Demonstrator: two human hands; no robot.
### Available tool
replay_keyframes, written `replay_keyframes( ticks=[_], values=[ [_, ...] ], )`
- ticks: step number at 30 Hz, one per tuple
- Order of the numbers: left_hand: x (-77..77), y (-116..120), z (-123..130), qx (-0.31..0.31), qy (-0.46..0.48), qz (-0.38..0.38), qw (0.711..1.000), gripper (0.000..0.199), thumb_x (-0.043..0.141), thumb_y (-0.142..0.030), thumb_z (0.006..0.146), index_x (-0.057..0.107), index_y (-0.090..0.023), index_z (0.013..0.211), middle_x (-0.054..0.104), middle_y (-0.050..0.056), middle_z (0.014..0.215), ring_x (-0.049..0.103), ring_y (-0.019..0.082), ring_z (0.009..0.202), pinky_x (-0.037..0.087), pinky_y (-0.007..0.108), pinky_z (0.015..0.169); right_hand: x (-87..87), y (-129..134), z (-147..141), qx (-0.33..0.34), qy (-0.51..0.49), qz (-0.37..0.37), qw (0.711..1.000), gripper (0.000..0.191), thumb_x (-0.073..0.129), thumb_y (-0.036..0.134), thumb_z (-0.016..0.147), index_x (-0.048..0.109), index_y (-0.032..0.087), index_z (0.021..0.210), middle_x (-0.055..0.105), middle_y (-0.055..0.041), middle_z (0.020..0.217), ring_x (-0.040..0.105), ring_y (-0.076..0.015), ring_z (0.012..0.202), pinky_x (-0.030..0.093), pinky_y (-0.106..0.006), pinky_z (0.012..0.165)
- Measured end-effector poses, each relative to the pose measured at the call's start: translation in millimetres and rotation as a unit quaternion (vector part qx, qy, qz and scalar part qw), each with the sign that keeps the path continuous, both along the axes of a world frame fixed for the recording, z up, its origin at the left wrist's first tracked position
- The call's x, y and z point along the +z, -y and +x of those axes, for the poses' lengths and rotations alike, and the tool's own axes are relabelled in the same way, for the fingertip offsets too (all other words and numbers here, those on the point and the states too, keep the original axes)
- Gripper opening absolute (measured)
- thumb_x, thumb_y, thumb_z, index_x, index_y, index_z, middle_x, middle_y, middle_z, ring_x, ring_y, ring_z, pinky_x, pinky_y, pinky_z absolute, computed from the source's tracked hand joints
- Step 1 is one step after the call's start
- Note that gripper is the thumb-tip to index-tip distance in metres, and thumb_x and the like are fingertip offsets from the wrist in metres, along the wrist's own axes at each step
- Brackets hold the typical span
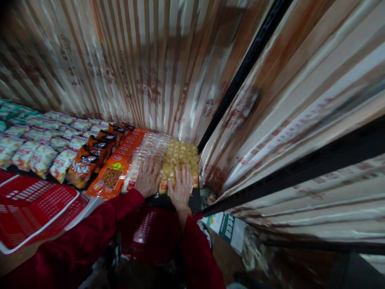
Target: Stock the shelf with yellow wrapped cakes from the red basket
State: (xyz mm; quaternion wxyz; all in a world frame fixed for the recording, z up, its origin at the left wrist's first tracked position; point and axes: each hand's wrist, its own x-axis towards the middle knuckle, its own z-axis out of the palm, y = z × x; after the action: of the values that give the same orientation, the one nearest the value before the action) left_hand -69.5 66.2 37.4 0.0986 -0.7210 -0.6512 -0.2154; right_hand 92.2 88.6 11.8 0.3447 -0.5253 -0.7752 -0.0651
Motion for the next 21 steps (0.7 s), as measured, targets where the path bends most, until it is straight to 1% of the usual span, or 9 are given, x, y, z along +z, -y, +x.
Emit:
replay_keyframes(
  ticks=[2, 3, 7, 9, 11, 13, 16, 19, 21],
  values=[
    [-5.9, 0, -7, 0.009, -0.003, -0.008, 1.0, 0.051, 0.038, -0.037, 0.091, 0.044, -0.013, 0.135, 0.032, 0.017, 0.147, 0.015, 0.031, 0.14, 0.015, 0.052, 0.111, 7.2, 2, -17, 0.035, 0.036, -0.02, 0.999, 0.049, 0.037, 0.035, 0.092, 0.043, 0.017, 0.136, 0.026, -0.0112, 0.15, 0.016, -0.0241, 0.14, 0.021, -0.047, 0.111],
    [-9.9, 0, -9, 0.009, -0.005, -0.014, 1.0, 0.05, 0.037, -0.038, 0.091, 0.044, -0.013, 0.134, 0.033, 0.017, 0.146, 0.017, 0.031, 0.139, 0.016, 0.052, 0.111, 8.1, 3, -26, 0.039, 0.047, -0.029, 0.998, 0.047, 0.036, 0.033, 0.092, 0.045, 0.017, 0.135, 0.027, -0.011, 0.15, 0.016, -0.0237, 0.14, 0.021, -0.046, 0.111],
    [-24.6, 1, -11, 0.012, -0.005, -0.034, 0.999, 0.049, 0.037, -0.037, 0.091, 0.045, -0.016, 0.135, 0.035, 0.014, 0.146, 0.02, 0.03, 0.139, 0.018, 0.052, 0.111, -1.9, 1, -46, 0.014, 0.064, -0.066, 0.996, 0.044, 0.034, 0.029, 0.094, 0.048, 0.015, 0.133, 0.033, -0.0125, 0.147, 0.018, -0.0224, 0.139, 0.019, -0.044, 0.111],
    [-27.1, 2, -10, 0.012, -0.003, -0.036, 0.999, 0.048, 0.038, -0.036, 0.091, 0.046, -0.017, 0.134, 0.035, 0.013, 0.146, 0.02, 0.029, 0.139, 0.018, 0.051, 0.111, -7.1, -2, -48, 0.014, 0.072, -0.075, 0.995, 0.043, 0.033, 0.028, 0.094, 0.049, 0.015, 0.132, 0.037, -0.0119, 0.145, 0.021, -0.0214, 0.139, 0.018, -0.044, 0.112],
    [-25.2, 1, -10, 0.013, 0.002, -0.033, 0.999, 0.047, 0.039, -0.037, 0.091, 0.047, -0.016, 0.132, 0.036, 0.013, 0.146, 0.021, 0.029, 0.139, 0.017, 0.051, 0.111, -7.3, -5, -45, 0.019, 0.079, -0.072, 0.994, 0.043, 0.033, 0.028, 0.094, 0.049, 0.014, 0.132, 0.037, -0.012, 0.145, 0.022, -0.0213, 0.138, 0.018, -0.043, 0.112],
    [-20.3, 0, -11, 0.015, 0.007, -0.024, 1.0, 0.048, 0.038, -0.038, 0.091, 0.048, -0.016, 0.132, 0.036, 0.014, 0.145, 0.022, 0.029, 0.138, 0.017, 0.051, 0.112, -2.6, -10, -41, 0.016, 0.085, -0.062, 0.994, 0.045, 0.033, 0.03, 0.094, 0.049, 0.013, 0.132, 0.035, -0.0128, 0.146, 0.021, -0.0224, 0.138, 0.019, -0.042, 0.111],
    [-14.4, -5, -15, 0.028, 0.016, -0.006, 0.999, 0.05, 0.038, -0.041, 0.091, 0.046, -0.018, 0.135, 0.032, 0.014, 0.147, 0.02, 0.032, 0.139, 0.016, 0.052, 0.111, 5.8, -19, -35, -0.015, 0.089, -0.053, 0.995, 0.047, 0.035, 0.034, 0.093, 0.047, 0.013, 0.134, 0.033, -0.013, 0.147, 0.021, -0.0246, 0.138, 0.02, -0.043, 0.11],
    [-17.0, -10, -19, 0.045, 0.019, -0.009, 0.999, 0.053, 0.041, -0.044, 0.089, 0.045, -0.019, 0.136, 0.031, 0.015, 0.148, 0.019, 0.036, 0.138, 0.017, 0.054, 0.11, 7.2, -23, -33, -0.039, 0.1, -0.065, 0.992, 0.048, 0.036, 0.037, 0.093, 0.046, 0.016, 0.135, 0.036, -0.0116, 0.146, 0.022, -0.0257, 0.137, 0.02, -0.044, 0.109],
    [-21.5, -11, -20, 0.044, 0.016, -0.016, 0.999, 0.053, 0.041, -0.045, 0.089, 0.045, -0.019, 0.136, 0.032, 0.015, 0.147, 0.02, 0.036, 0.138, 0.018, 0.054, 0.11, 5.2, -22, -33, -0.043, 0.111, -0.081, 0.99, 0.048, 0.035, 0.036, 0.094, 0.045, 0.016, 0.136, 0.039, -0.0111, 0.144, 0.023, -0.0259, 0.137, 0.019, -0.045, 0.11]
  ],
)
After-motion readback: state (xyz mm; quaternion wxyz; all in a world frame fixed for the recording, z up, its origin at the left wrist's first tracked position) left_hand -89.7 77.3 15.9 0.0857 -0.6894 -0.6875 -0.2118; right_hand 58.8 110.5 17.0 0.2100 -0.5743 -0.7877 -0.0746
